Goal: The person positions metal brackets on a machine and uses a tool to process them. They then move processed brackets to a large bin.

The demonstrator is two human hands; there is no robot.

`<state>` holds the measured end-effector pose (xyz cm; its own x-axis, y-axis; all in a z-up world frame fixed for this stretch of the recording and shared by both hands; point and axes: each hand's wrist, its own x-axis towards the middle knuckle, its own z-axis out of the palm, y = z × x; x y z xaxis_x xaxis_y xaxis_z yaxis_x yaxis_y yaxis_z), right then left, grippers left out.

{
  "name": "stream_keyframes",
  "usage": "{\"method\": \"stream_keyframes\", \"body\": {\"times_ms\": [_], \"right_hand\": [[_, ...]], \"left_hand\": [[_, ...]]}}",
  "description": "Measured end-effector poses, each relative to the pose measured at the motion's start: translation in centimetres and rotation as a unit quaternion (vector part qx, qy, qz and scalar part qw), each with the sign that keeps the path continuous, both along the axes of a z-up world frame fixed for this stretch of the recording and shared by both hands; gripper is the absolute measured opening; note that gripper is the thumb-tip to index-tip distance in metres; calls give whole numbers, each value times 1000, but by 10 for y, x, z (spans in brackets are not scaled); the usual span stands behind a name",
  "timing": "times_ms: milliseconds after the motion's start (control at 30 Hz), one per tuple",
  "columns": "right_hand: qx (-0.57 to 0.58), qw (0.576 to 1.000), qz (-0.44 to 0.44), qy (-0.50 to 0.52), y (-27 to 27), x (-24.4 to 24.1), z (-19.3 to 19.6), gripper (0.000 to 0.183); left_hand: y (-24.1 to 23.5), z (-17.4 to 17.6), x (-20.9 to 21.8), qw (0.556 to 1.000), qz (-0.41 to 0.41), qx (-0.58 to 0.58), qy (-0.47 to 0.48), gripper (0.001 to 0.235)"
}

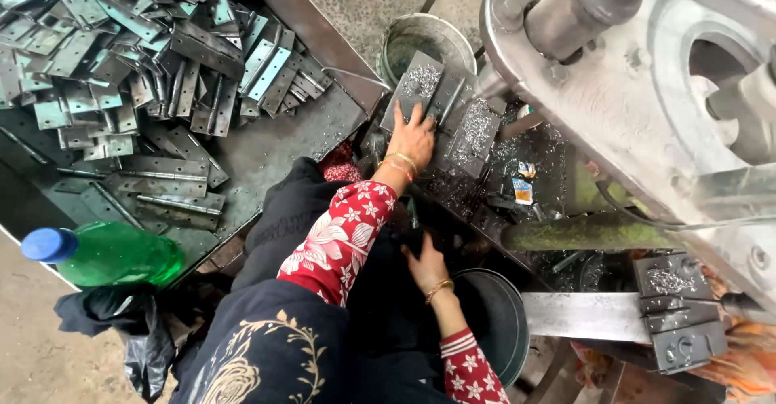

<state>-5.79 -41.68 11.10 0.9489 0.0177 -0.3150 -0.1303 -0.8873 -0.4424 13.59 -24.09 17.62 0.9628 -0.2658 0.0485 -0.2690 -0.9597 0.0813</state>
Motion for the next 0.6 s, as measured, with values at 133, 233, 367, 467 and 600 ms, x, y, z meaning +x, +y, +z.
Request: {"method": "stream_keyframes", "body": {"times_ms": [133,233,367,467,600], "right_hand": [[-54,998,28,7,1,18,60,69],[-91,995,22,36,5,20,48,73],[-11,1000,-6,-7,-2,-16,-37,75],[119,987,27,-107,-20,-16,-79,70],[64,997,-16,-33,-17,-14,-71,71]], "left_hand": [[-1,2,20,1000,6,15,0,38],[-2,7,35,1000,7,24,-18,39],[-2,4,41,1000,4,30,-9,39],[-3,1,42,999,1,18,-28,38],[-2,2,45,999,8,25,-35,38]]}}
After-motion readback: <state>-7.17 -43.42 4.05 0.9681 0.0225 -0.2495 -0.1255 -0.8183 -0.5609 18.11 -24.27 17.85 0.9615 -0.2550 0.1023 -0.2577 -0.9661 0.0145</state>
